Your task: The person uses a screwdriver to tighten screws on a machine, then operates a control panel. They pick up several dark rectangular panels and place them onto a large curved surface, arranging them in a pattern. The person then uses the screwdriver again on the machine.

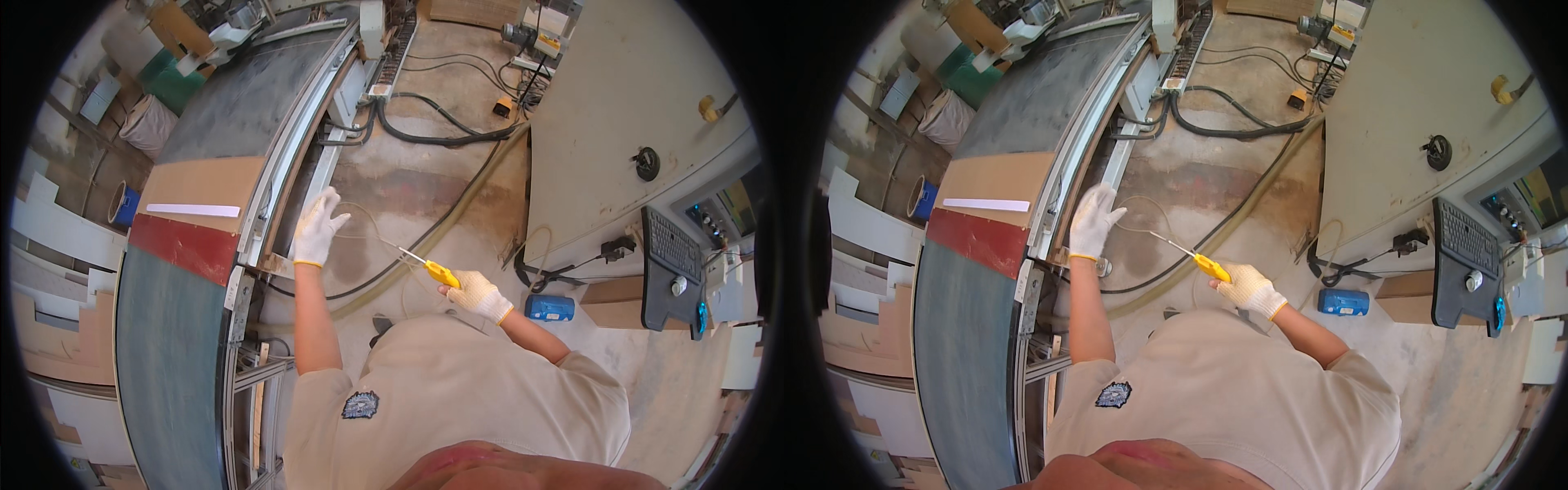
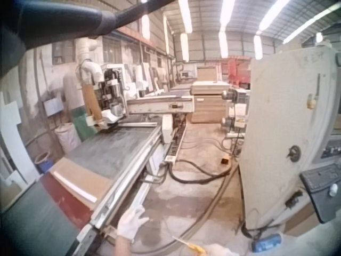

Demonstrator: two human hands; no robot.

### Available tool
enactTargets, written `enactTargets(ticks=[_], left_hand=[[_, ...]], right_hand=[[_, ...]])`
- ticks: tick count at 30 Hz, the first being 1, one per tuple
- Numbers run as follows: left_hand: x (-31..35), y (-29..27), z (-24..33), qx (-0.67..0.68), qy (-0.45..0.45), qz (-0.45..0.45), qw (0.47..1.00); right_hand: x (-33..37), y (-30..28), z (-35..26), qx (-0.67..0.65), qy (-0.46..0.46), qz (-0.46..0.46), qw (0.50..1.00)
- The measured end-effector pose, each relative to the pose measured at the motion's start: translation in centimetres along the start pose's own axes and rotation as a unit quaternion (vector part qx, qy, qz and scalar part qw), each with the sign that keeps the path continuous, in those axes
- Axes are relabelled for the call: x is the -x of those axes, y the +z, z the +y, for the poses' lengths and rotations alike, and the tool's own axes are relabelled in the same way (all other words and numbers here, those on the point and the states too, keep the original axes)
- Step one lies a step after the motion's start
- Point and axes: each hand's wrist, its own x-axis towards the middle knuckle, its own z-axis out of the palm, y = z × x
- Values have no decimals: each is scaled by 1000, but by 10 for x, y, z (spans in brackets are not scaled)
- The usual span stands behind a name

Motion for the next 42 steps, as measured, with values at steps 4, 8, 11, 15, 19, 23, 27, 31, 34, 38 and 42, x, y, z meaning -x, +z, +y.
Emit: enactTargets(ticks=[4,8,11,15,19,23,27,31,34,38,42], left_hand=[[-9,-1,-11,5,-76,202,976],[0,-6,-26,-56,-7,-9,998],[-2,-10,-37,46,-55,-35,997],[-14,-16,-39,62,-155,168,971],[-1,-9,-41,-77,-57,-4,995],[34,23,-36,-60,-57,-25,996],[61,63,-16,29,-149,-230,961],[98,95,-40,165,-259,-388,869],[117,98,-66,157,-292,-149,932],[133,96,-70,-55,-59,-263,961],[146,126,-43,322,-247,-323,855]], right_hand=[[-5,0,13,-26,78,-38,996],[-11,2,35,-15,81,-8,997],[-11,3,47,-61,75,-8,995],[-7,1,43,-71,69,-35,994],[-7,-2,32,11,56,-17,998],[-8,-12,37,31,67,10,997],[-15,-26,38,-182,31,-33,982],[-44,-21,5,-343,-41,-151,926],[-70,3,-29,-380,-264,-184,867],[-76,7,-41,-369,-280,-243,852],[-79,7,-38,-212,-274,-287,893]])
